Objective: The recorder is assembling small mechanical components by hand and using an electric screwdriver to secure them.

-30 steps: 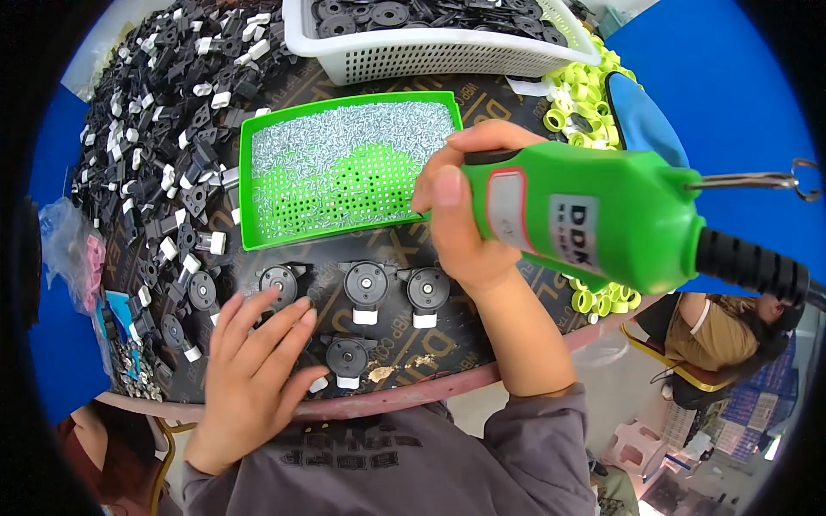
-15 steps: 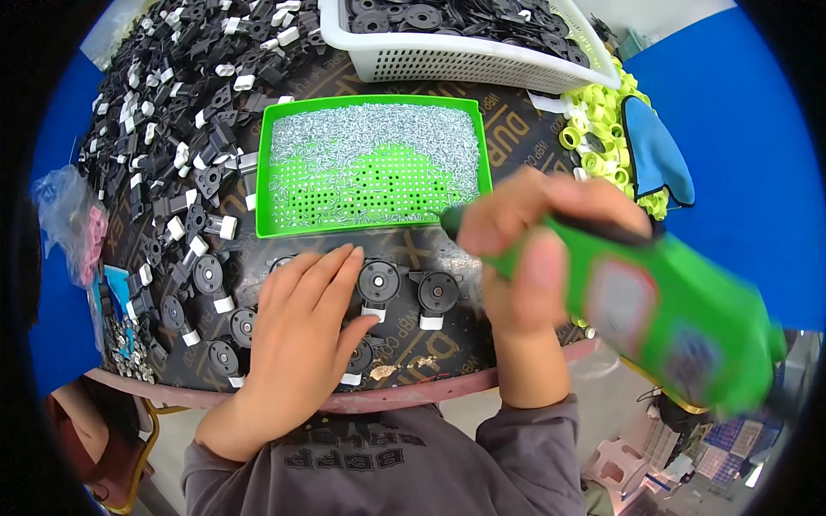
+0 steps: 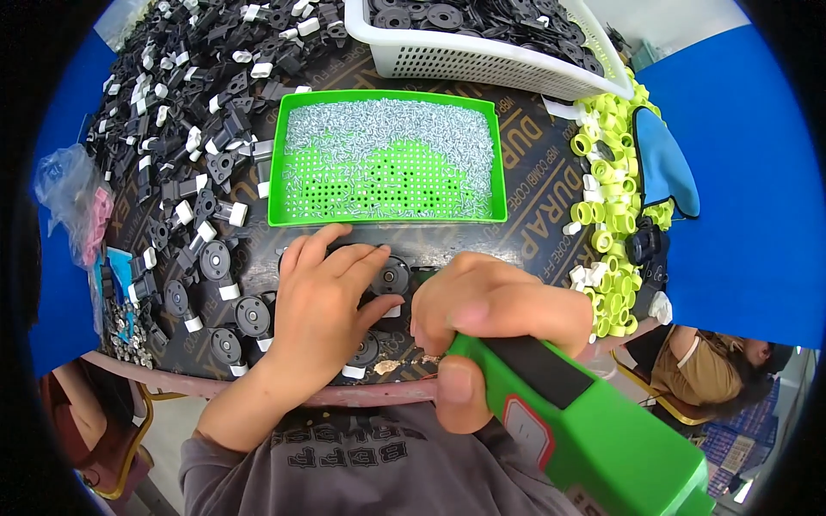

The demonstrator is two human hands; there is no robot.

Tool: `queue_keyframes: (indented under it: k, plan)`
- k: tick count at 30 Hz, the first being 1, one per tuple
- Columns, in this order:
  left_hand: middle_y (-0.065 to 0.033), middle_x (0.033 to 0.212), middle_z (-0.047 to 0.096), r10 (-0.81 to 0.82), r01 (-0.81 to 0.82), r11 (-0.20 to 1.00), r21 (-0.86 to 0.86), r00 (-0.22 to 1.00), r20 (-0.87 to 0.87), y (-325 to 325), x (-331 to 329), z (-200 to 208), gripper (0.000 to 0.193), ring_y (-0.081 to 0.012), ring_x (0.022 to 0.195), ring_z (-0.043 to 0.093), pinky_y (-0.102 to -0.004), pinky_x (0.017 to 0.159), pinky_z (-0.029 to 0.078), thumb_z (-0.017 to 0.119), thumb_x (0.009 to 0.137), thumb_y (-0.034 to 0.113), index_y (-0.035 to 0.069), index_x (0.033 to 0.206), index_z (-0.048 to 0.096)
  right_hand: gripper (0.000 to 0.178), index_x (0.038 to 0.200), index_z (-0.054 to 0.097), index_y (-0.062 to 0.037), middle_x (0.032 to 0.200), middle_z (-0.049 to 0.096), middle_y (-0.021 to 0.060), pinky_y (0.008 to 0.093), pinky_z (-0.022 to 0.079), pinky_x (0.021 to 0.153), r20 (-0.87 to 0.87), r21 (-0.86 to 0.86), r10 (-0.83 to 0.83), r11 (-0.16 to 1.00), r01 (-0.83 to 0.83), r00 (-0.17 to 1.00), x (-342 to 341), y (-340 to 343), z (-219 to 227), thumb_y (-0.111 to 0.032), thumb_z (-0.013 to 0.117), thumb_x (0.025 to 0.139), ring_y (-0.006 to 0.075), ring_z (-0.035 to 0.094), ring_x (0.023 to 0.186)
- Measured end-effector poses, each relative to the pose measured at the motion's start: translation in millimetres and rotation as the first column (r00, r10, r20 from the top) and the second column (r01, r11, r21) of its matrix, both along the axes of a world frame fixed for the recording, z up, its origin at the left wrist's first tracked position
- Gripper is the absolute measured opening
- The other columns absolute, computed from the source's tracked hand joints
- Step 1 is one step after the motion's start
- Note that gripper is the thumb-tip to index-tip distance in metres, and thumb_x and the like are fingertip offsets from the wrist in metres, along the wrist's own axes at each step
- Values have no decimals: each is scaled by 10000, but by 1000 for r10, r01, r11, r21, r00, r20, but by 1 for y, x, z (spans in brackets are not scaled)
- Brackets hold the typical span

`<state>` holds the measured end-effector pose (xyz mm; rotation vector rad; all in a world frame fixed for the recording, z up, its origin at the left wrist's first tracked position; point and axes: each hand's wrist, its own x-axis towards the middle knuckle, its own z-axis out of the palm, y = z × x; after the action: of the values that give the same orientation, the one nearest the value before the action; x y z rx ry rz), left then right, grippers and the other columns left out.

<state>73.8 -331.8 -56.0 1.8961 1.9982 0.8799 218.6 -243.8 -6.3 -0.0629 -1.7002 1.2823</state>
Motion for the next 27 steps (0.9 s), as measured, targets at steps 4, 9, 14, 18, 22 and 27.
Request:
queue_keyframes:
  k: [4,9,14,18,22,27]
  plan:
    - [-82,1026,668,22,-23,1000,17,1000,10,-1,2,0,438,-309,1139,525,-437,972,369,780,704,180,17,1095,669,350,1116,448,2,682,541,93,321,469,540,-52,-8,-14,1000,14,999,-5,0,-5,-52,658,842,189,504,560]
    - [-82,1020,673,24,-25,1000,14,999,20,3,2,-1,441,-308,1139,525,-432,967,369,779,700,181,18,1095,669,290,1057,525,33,688,567,91,304,439,536,15,-74,39,997,-38,999,-10,7,-6,-22,669,812,183,526,581]
    - [-73,1000,673,39,-39,999,-8,999,-10,3,0,2,428,-285,1111,531,-414,942,369,773,698,182,20,1080,668,310,1009,402,-84,644,495,68,334,459,506,209,-125,-116,982,144,971,-23,-7,4,-248,653,929,173,480,552]
    - [-57,960,669,36,-36,999,-14,998,50,4,-1,-1,421,-259,1032,539,-398,890,376,775,688,200,32,1059,671,298,1055,380,-88,654,489,49,292,457,485,235,15,-128,992,128,964,-20,5,-6,-248,606,946,143,476,538]
    - [-33,906,656,43,-43,999,-4,999,27,3,-1,-4,414,-238,950,534,-378,831,376,786,670,218,47,1031,674,316,1085,394,-80,654,478,46,278,456,469,111,-77,-269,957,278,957,-22,-7,6,-288,584,944,146,480,538]
    - [-36,956,673,52,-52,999,0,998,25,3,4,-1,467,-230,967,536,-375,829,376,802,655,225,30,1059,671,314,1149,407,-92,653,492,61,305,448,469,-103,-77,-365,930,358,925,-15,33,-2,-223,612,950,168,491,529]
